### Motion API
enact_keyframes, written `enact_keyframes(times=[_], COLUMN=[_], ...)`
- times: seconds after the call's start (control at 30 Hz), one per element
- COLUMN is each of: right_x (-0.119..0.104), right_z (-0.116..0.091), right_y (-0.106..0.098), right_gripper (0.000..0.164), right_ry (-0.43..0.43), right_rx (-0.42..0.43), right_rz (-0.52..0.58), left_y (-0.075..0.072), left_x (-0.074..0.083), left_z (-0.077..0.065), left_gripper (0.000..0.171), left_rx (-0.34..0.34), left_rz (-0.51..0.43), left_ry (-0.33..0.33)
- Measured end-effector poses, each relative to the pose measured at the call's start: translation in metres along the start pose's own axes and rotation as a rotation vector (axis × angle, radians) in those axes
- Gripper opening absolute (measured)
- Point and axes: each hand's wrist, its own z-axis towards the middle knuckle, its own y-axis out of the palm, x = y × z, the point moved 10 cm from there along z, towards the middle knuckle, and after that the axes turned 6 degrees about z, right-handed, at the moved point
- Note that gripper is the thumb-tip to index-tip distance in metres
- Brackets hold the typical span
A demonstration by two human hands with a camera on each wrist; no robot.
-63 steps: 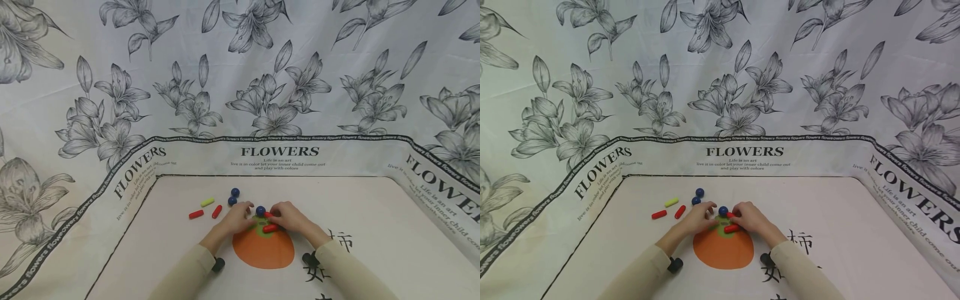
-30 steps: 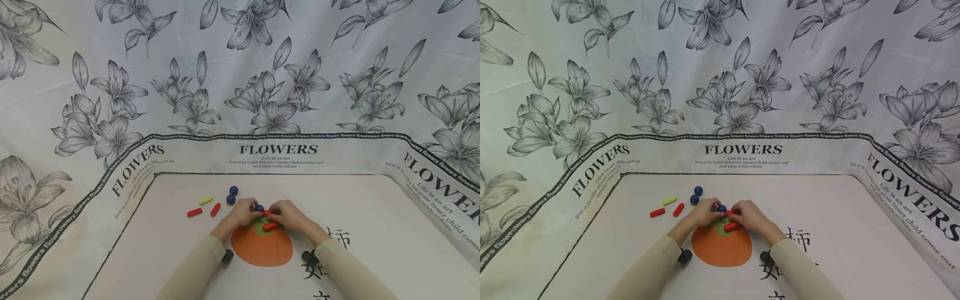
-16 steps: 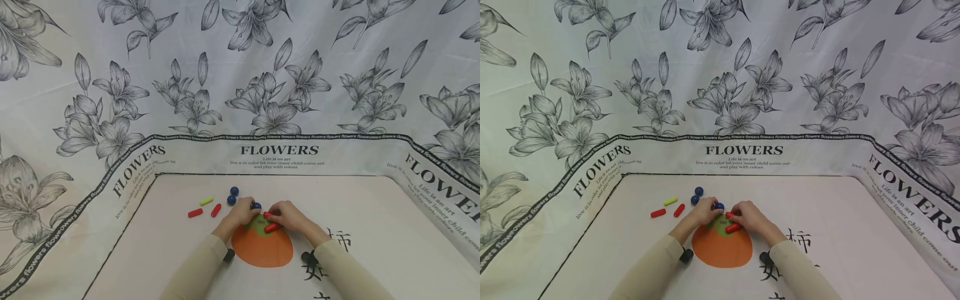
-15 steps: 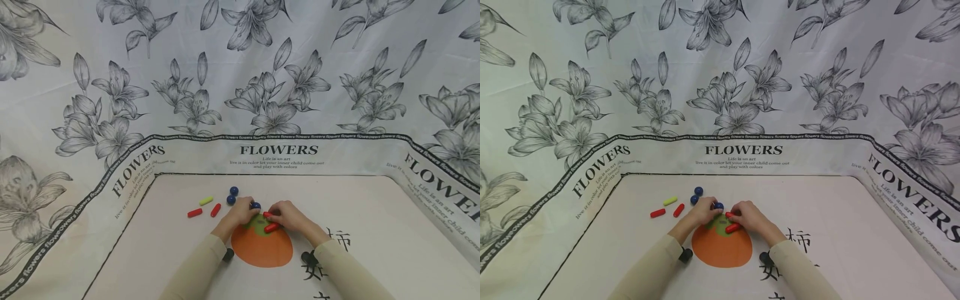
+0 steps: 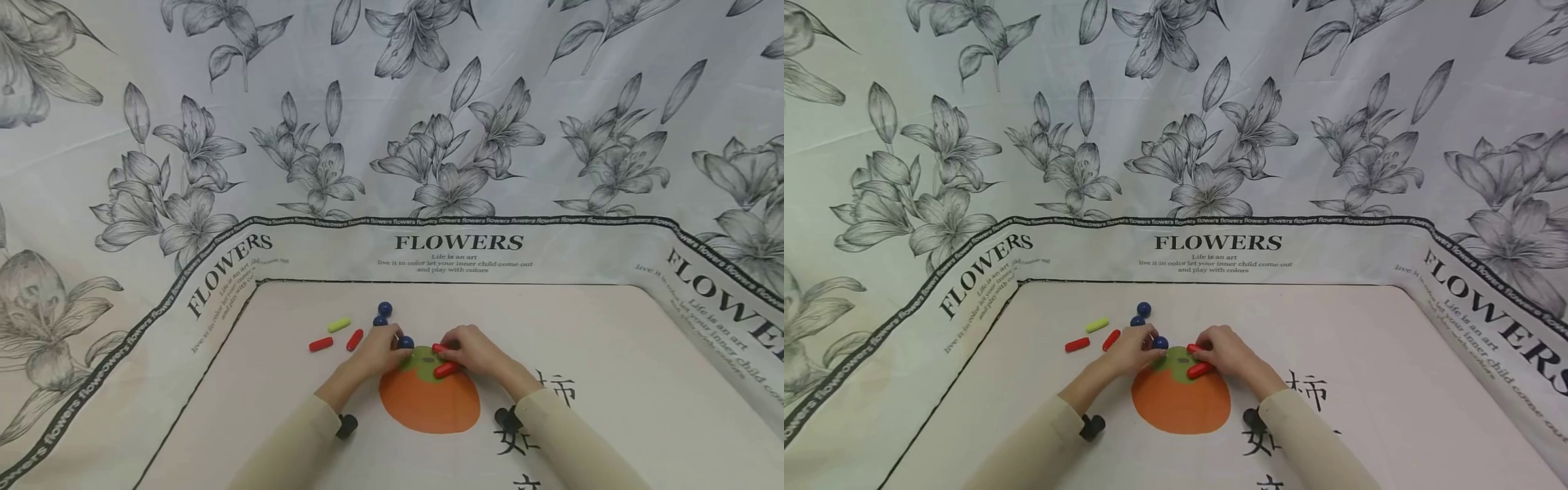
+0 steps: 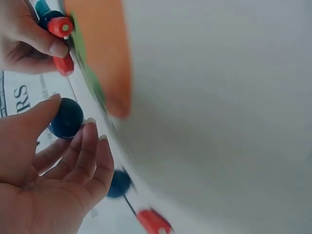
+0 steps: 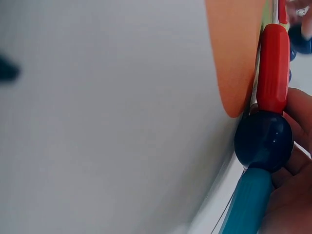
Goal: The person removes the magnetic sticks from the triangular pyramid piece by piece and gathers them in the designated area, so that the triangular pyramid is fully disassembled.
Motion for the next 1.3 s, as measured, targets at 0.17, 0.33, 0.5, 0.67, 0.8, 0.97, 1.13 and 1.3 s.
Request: enact_keyframes(times=[0.17, 0.33, 0.5, 0.67, 0.8, 0.97, 1.13, 1.3], right_x=[0.003, 0.01, 0.01, 0.004, 0.001, -0.003, -0.005, -0.005], right_z=[-0.003, -0.008, -0.009, -0.007, -0.005, -0.003, -0.004, -0.006], right_y=[-0.004, -0.01, -0.009, -0.007, -0.006, -0.001, 0.001, -0.001], right_gripper=[0.012, 0.01, 0.012, 0.012, 0.011, 0.011, 0.011, 0.01], right_ry=[-0.002, 0.035, 0.041, 0.009, -0.004, -0.013, -0.007, -0.008], right_rx=[0.003, 0.012, 0.014, 0.008, 0.005, -0.009, -0.014, 0.0], right_rz=[-0.024, -0.016, 0.004, 0.008, 0.006, 0.014, 0.012, 0.003], left_y=[-0.011, -0.019, -0.028, -0.044, -0.061, -0.071, -0.073, -0.07], left_x=[-0.014, -0.027, -0.038, -0.048, -0.058, -0.071, -0.073, -0.075], left_z=[-0.017, -0.02, -0.015, -0.002, 0.014, 0.032, 0.044, 0.053], left_gripper=[0.031, 0.03, 0.031, 0.032, 0.032, 0.034, 0.032, 0.028], left_rx=[0.012, 0.044, 0.085, 0.146, 0.222, 0.25, 0.242, 0.232], left_rz=[-0.013, -0.031, -0.036, -0.005, 0.065, 0.156, 0.264, 0.327], left_ry=[0.022, 0.027, -0.013, -0.052, -0.095, -0.188, -0.247, -0.283])
